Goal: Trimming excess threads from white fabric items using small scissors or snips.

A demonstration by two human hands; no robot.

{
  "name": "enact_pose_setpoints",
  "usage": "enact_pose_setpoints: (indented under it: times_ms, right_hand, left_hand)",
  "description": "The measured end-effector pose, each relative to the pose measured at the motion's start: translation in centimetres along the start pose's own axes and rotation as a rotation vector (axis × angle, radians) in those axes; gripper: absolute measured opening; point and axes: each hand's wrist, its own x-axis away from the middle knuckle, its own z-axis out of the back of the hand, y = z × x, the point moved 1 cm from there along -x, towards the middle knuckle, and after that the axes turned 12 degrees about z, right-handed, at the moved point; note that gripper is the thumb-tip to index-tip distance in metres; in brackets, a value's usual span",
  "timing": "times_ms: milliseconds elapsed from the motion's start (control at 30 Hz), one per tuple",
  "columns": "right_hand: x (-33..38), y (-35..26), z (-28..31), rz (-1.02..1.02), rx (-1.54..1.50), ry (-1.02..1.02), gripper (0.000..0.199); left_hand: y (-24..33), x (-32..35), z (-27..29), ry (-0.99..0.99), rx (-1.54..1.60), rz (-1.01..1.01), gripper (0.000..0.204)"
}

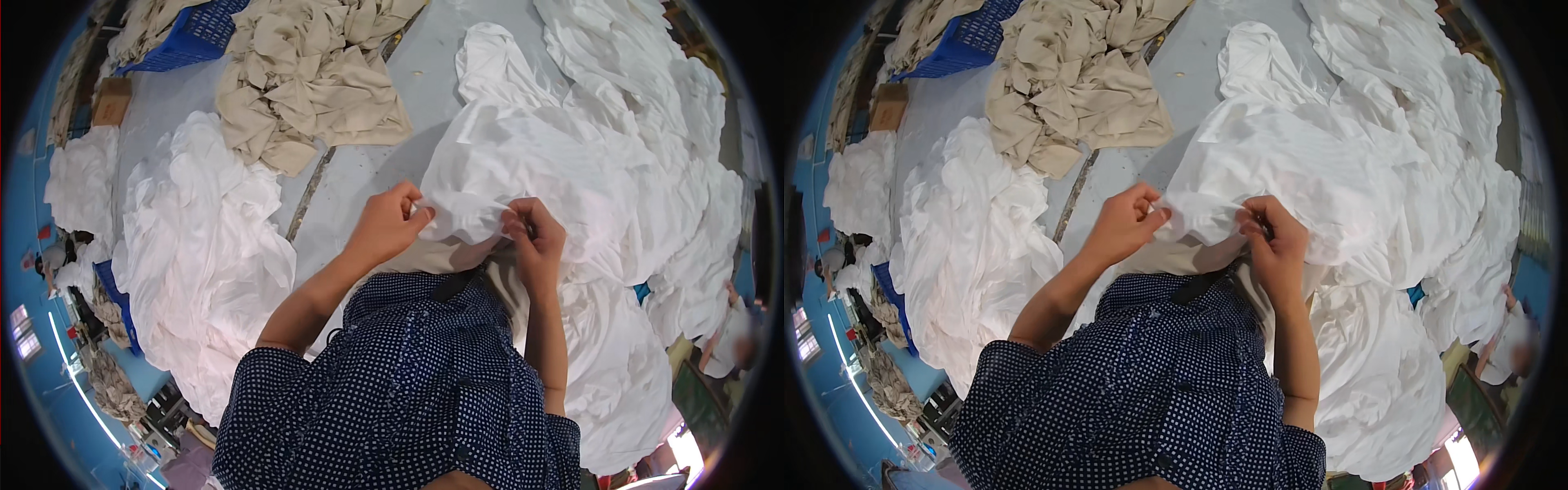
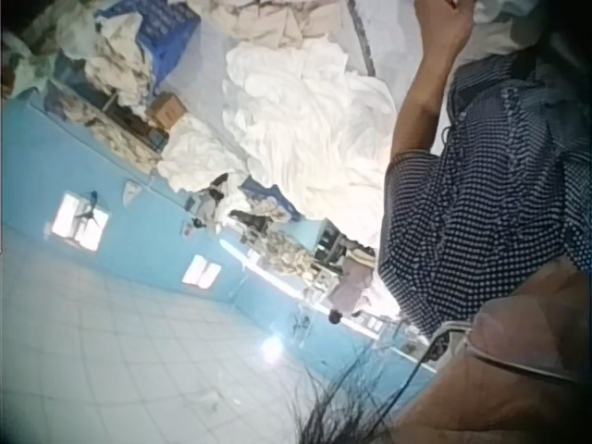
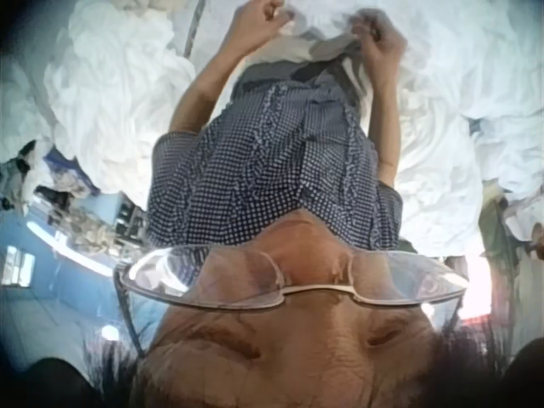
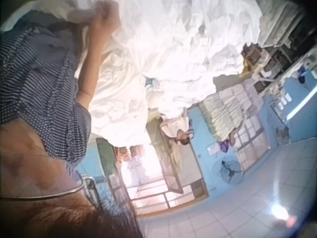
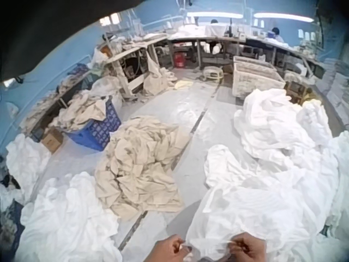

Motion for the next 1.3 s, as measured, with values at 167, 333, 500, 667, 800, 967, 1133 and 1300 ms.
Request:
enact_pose_setpoints:
  times_ms: [167, 333, 500, 667, 800, 967, 1133, 1300]
  right_hand:
    - [0.1, -0.1, 0.2, 0.076, 0.138, 0.022, 0.01]
    - [-0.4, 0.1, -0.6, 0.061, 0.22, 0.065, 0.007]
    - [-1.2, 0.7, -1.7, -0.021, 0.108, 0.092, 0.008]
    - [-1.5, -1.6, -1.4, -0.065, 0.153, 0.098, 0.009]
    - [-0.7, -2.8, -2.0, 0.114, -0.038, 0.05, 0.021]
    - [-1.4, -3.9, -4.9, 0.166, -0.111, -0.261, 0.035]
    - [-2.6, -2.7, -4.1, 0.074, -0.198, -0.244, 0.015]
    - [-1.9, -2.5, -3.5, -0.085, -0.529, -0.176, 0.013]
  left_hand:
    - [-1.3, -1.5, -0.3, -0.162, 0.693, 0.079, 0.017]
    - [-0.8, 0.0, 0.1, -0.539, 0.965, 0.087, 0.025]
    - [-1.5, 0.8, -1.7, -0.756, 1.276, -0.037, 0.032]
    - [-1.1, 0.8, -0.8, -0.565, 1.157, -0.089, 0.03]
    - [-1.2, 0.5, -0.3, -0.57, 1.012, -0.151, 0.027]
    - [-1.4, 0.5, -0.5, -0.655, 0.996, -0.148, 0.026]
    - [-0.2, 1.0, -0.8, -0.55, 1.001, -0.099, 0.023]
    - [0.8, 1.5, -0.6, -0.489, 0.844, -0.161, 0.024]
